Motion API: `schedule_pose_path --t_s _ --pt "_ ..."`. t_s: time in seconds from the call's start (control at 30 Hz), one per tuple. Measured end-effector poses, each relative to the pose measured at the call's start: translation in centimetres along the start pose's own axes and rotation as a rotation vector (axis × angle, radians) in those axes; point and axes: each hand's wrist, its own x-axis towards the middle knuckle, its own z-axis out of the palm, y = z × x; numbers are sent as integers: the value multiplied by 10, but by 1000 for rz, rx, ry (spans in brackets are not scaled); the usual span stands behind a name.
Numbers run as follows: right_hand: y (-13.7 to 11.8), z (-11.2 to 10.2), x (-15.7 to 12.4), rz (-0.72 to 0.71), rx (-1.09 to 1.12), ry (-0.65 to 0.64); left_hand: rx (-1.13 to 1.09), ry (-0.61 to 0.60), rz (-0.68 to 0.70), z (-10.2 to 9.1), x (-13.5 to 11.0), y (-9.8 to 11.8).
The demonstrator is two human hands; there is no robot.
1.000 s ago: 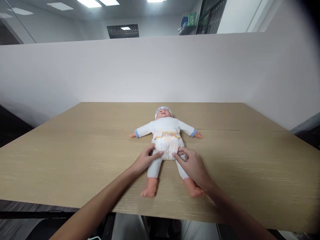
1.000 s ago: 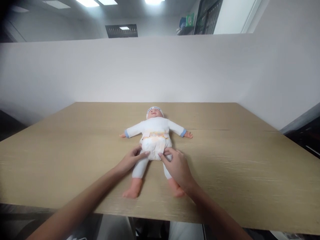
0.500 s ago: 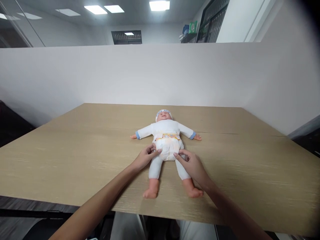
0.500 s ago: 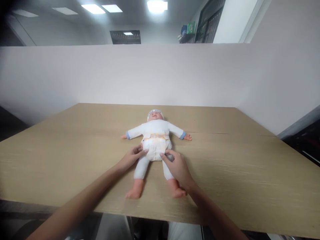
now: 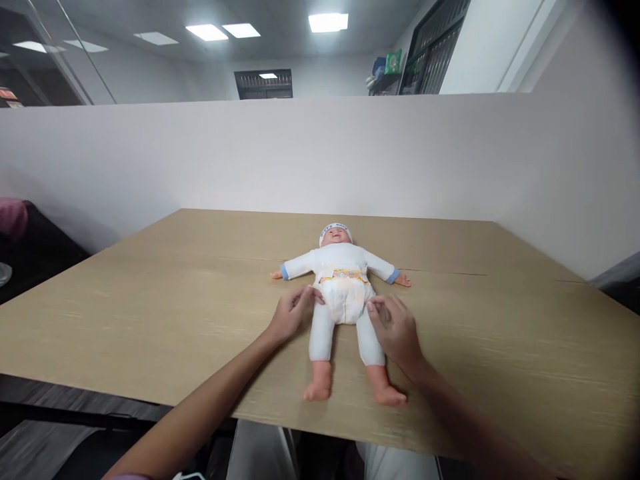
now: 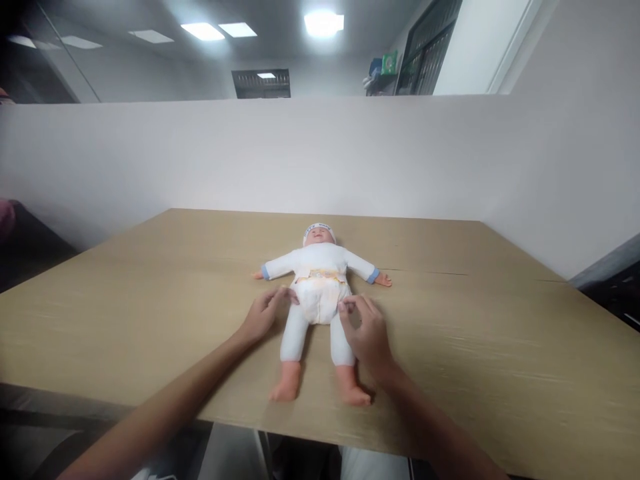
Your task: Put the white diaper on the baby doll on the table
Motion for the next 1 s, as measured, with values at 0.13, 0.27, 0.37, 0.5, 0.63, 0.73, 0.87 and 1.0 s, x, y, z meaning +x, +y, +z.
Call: schedule_pose_path --t_s 0.13,0.27,0.37,0.5,0.63,0.73,0.87,1.0 --pt "40 9 28 -104 -160 141 458 118 200 -21 30 -24" --pt "82 28 75 -132 -472 84 893 175 273 -28 78 -46" --pt "104 38 95 -81 -565 -31 1025 152 248 -30 104 -58" --pt "111 40 98 -36 -526 -104 1054 109 170 -32 114 -67" --pt "96 36 99 104 -405 -121 982 161 87 -24 107 -52" --pt "80 26 101 305 -262 -168 828 247 3 -15 92 -11" --pt "51 -15 85 336 43 -173 662 317 -23 -9 31 65" --pt "0 -79 37 253 183 -241 553 394 -77 8 -90 107"
